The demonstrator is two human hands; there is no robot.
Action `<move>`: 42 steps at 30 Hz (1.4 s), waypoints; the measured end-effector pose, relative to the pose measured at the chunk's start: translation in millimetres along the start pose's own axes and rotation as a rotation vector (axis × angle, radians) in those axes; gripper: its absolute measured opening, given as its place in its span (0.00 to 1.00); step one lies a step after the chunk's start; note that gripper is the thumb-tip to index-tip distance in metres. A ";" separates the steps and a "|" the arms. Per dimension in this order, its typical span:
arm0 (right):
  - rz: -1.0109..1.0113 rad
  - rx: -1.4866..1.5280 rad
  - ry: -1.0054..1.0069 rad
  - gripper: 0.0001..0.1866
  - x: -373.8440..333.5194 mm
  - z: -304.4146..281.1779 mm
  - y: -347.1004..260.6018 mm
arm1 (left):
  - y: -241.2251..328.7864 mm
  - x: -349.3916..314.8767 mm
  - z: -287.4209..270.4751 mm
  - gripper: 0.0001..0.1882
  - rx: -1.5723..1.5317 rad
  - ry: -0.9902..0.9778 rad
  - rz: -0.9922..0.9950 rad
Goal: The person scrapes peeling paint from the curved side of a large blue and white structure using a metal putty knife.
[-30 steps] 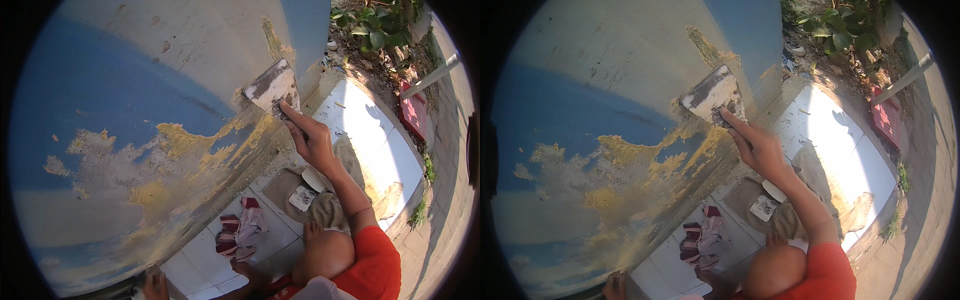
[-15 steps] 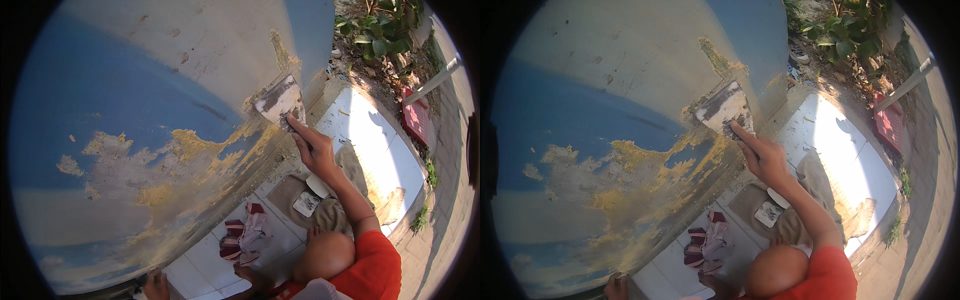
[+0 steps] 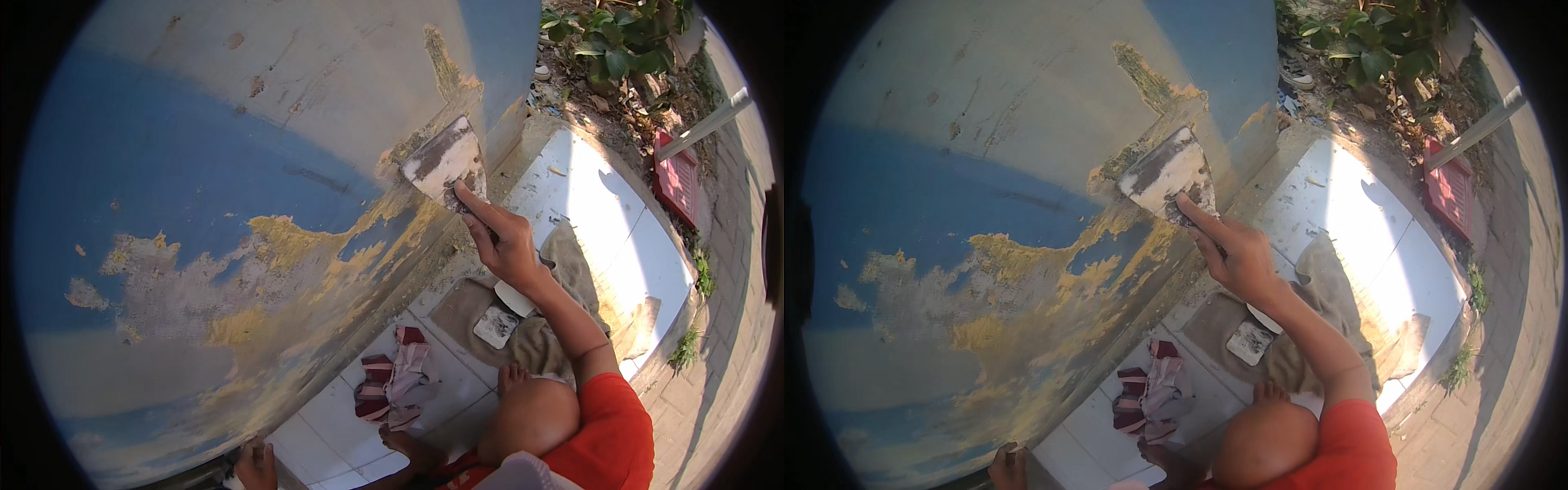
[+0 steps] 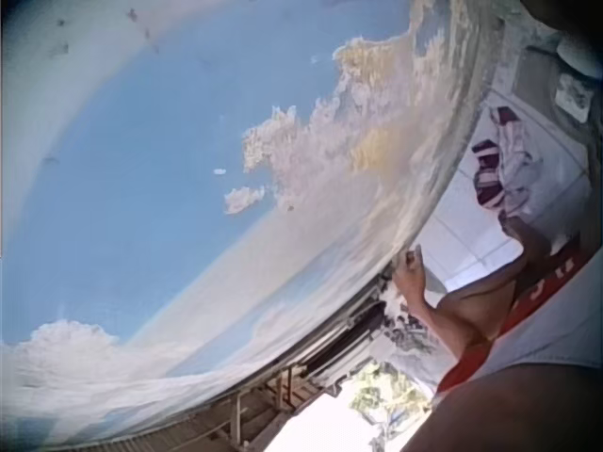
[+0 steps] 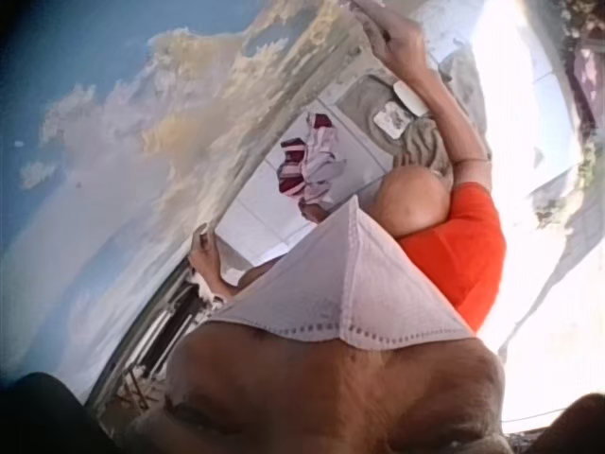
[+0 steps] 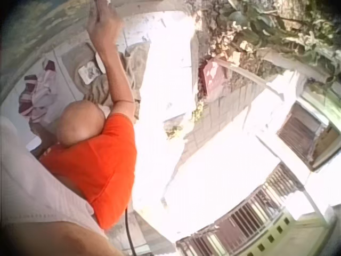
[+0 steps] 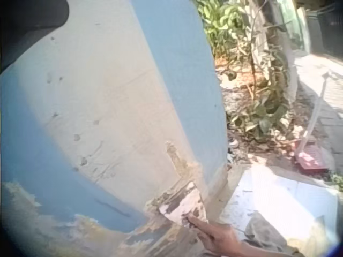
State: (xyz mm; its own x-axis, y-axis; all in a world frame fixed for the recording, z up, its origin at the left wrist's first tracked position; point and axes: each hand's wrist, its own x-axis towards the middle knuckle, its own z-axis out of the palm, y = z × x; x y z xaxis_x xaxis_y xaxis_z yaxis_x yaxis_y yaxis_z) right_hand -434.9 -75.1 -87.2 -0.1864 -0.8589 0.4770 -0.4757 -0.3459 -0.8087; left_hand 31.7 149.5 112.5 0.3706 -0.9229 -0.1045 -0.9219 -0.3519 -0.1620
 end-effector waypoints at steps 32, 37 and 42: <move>-0.019 0.048 0.119 0.28 8.5 2.4 -15.3 | -1.5 -5.2 -5.9 0.14 -0.083 0.037 -0.018; 0.054 0.029 0.096 0.29 23.4 -0.2 -32.5 | -6.7 1.9 6.6 0.15 -0.038 -0.041 -0.052; 0.064 -0.019 0.090 0.29 11.6 -4.9 -22.2 | -3.7 4.3 0.2 0.15 -0.047 0.008 -0.056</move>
State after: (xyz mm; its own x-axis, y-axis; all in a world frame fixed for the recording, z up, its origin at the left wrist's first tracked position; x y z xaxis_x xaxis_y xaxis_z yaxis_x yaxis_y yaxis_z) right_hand -430.7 -75.6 -62.0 -0.2931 -0.8410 0.4548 -0.4769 -0.2837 -0.8319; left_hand 36.7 146.8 112.4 0.4211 -0.9027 -0.0883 -0.9040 -0.4099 -0.1211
